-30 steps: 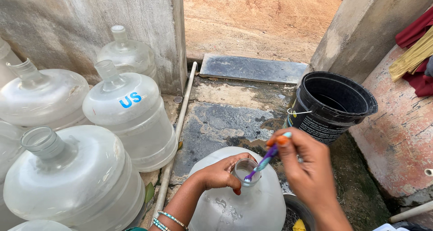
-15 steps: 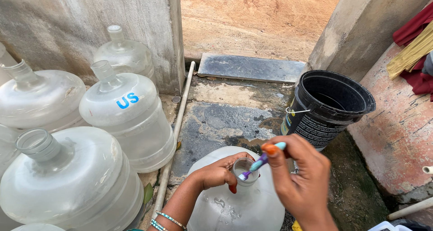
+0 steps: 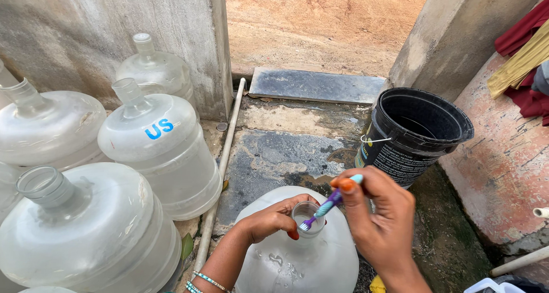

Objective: The person cleans the neck of a large white water dispenser jar using a toothbrush. They first place small dark stones into the jar, then scrub the rim and neck area with the toothbrush. A man in the background fills other jars with water from a tap and carries them away.

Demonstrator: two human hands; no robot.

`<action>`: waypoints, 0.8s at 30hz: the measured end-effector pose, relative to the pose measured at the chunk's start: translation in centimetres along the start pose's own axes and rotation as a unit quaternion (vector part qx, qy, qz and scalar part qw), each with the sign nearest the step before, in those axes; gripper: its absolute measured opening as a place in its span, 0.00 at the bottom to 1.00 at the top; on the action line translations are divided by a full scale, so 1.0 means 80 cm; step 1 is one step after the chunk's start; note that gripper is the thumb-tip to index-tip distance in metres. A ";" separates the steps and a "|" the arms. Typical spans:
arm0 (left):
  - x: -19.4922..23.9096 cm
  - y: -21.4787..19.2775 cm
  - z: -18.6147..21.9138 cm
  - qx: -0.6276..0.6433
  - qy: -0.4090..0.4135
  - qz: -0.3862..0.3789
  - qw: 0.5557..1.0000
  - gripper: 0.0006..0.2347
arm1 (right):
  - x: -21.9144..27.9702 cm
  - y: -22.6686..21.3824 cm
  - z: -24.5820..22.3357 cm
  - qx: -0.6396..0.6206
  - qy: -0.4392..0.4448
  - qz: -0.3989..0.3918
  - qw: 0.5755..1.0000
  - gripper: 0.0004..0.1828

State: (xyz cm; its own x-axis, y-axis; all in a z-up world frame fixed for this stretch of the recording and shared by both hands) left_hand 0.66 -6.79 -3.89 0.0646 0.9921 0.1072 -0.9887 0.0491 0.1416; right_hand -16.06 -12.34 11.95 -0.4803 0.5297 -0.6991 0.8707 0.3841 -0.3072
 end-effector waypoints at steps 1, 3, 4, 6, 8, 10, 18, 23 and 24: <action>0.002 -0.001 0.001 0.002 0.007 -0.002 1.000 0.31 | 0.000 0.014 0.009 -0.006 0.013 -0.030 0.999 0.16; 0.002 -0.004 -0.002 0.007 -0.008 0.016 1.000 0.31 | 0.003 0.050 0.029 -0.018 0.041 -0.089 0.995 0.16; 0.001 -0.006 -0.006 0.010 -0.030 0.036 0.999 0.32 | 0.004 0.060 0.036 -0.011 0.036 -0.103 0.994 0.17; 0.001 -0.009 -0.011 0.019 -0.037 0.038 0.998 0.33 | 0.006 0.076 0.046 0.003 0.029 -0.131 0.991 0.19; 0.000 -0.006 -0.010 0.032 -0.006 0.004 0.999 0.35 | 0.004 0.064 0.052 -0.048 0.066 -0.101 0.992 0.17; 0.001 -0.005 -0.006 0.023 0.027 -0.009 0.999 0.31 | -0.005 0.039 0.051 -0.104 0.083 -0.067 0.989 0.16; 0.007 0.008 0.008 0.006 0.045 -0.008 0.999 0.31 | -0.001 0.028 0.051 -0.080 0.078 -0.127 0.986 0.18; 0.009 0.012 0.015 -0.022 0.066 0.022 0.997 0.36 | 0.006 0.071 0.078 -0.030 0.087 -0.213 0.973 0.21; 0.011 0.011 0.014 -0.036 0.066 0.019 0.997 0.33 | 0.003 0.060 0.076 -0.052 0.093 -0.192 0.976 0.22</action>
State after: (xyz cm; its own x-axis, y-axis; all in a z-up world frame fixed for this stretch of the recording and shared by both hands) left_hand -0.01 -6.02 -2.53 0.0137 0.9997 -0.0202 -0.9975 0.0150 0.0690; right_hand -11.37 -14.94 6.36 -0.7880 0.4564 -0.4131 0.6123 0.6509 -0.4488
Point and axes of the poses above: each hand's wrist, its own x-axis away from the middle knuckle, its own y-axis out of the palm, z = x × y, the point moved 5 cm from there along -x, towards the middle knuckle, and after that the axes turned 2 degrees about z, right-handed, at the moved point
